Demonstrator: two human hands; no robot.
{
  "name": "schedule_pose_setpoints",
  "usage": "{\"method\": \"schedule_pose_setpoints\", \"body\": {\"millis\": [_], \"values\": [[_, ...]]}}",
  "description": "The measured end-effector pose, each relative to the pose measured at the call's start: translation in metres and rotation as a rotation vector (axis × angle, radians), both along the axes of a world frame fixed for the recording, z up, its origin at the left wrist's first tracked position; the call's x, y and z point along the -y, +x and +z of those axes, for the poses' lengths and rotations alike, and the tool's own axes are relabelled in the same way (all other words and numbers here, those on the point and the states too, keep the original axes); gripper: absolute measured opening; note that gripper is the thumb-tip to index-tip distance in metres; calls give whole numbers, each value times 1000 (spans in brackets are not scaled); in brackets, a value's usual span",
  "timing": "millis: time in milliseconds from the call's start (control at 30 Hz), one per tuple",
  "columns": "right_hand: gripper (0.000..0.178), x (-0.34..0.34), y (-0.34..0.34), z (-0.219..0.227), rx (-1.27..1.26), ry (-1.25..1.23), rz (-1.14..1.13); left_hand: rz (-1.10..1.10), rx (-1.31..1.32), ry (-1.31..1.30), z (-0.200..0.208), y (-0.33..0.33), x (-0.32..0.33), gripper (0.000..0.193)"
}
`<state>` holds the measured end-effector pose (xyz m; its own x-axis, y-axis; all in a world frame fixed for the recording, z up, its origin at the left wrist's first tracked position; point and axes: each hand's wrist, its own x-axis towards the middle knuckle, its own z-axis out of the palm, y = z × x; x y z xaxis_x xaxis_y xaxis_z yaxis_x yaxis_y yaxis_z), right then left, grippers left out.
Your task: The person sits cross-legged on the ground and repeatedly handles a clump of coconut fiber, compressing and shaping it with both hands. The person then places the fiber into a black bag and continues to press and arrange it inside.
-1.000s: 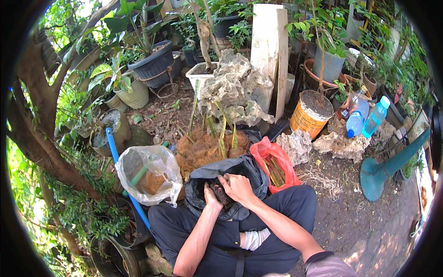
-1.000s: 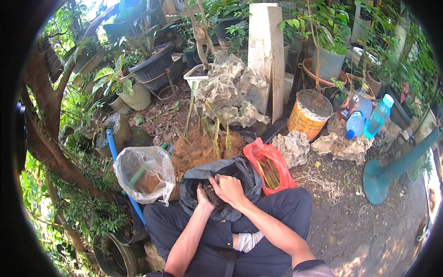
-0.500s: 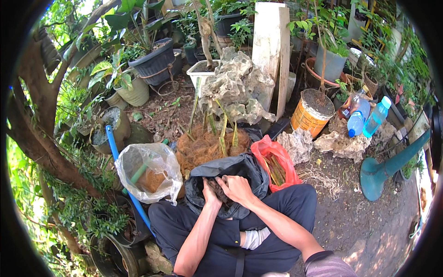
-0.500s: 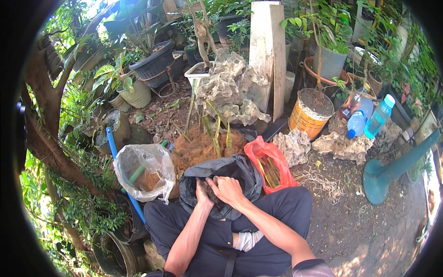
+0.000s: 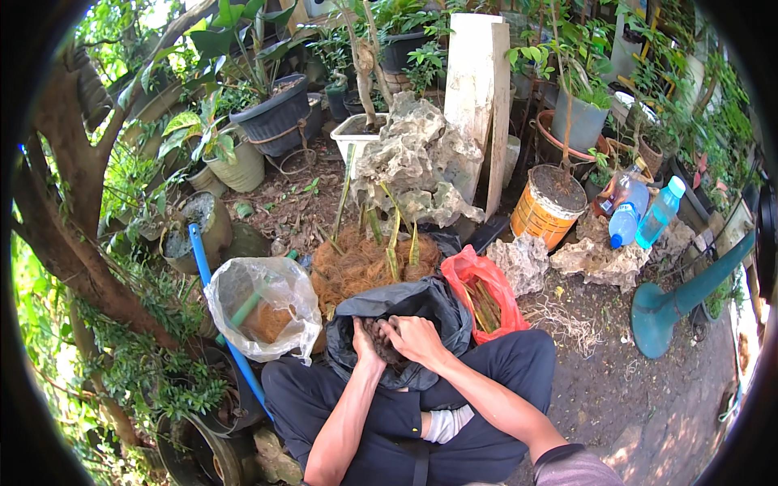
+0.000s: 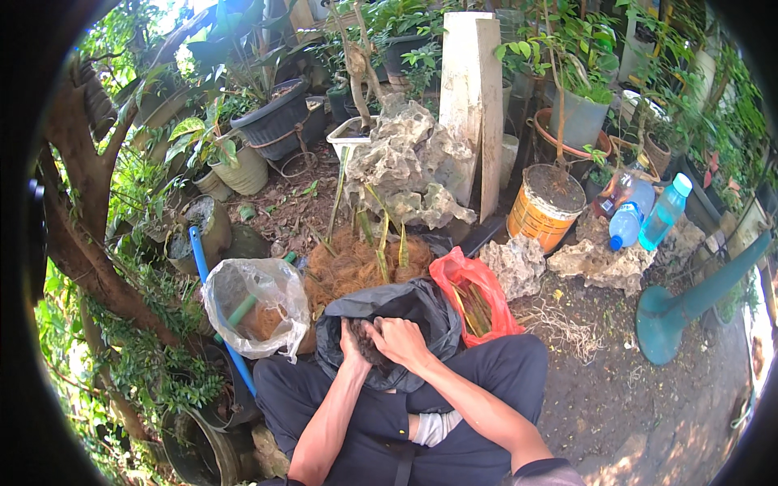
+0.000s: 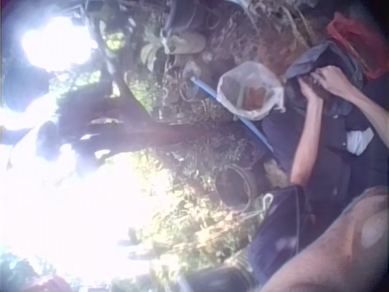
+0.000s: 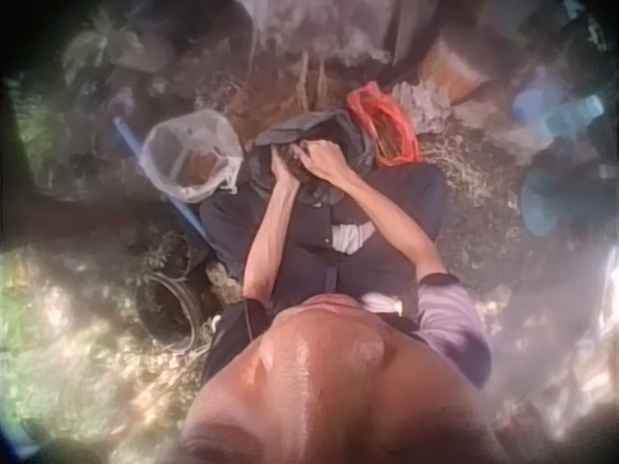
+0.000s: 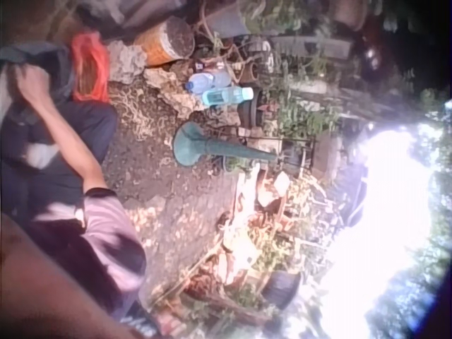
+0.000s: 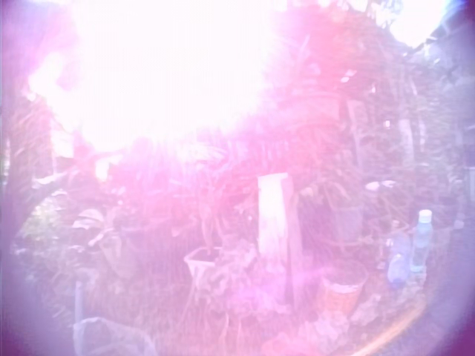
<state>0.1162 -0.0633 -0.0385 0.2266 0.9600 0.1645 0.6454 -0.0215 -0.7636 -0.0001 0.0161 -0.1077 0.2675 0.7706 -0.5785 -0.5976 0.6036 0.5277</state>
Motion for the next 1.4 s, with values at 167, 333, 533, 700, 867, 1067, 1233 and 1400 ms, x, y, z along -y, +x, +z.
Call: {"method": "schedule_pose_setpoints", "body": {"millis": [167,333,533,700,867,1067,1233,1400], "values": [[49,0,-1,1,75,-28,-19,100,163,-124,26,11,9,61],[51,0,-3,-1,37,-53,-32,57,105,63,3,0,4,65],[68,-1,-9,-24,-93,-150,-148,65,35,182,10,3,0,69],[79,-11,-1,-45,-589,-551,-55,155,86,361,11,5,5,70],[80,-14,1,-66,-588,-436,-162,94,19,497,11,13,13,69],[68,-15,5,-69,-618,-378,-309,108,-181,395,7,23,25,60],[55,-10,-4,-35,-224,-129,-396,49,-405,308,-8,17,31,54],[44,-4,-11,-17,21,34,-346,55,-269,-18,0,17,38,58]]}}
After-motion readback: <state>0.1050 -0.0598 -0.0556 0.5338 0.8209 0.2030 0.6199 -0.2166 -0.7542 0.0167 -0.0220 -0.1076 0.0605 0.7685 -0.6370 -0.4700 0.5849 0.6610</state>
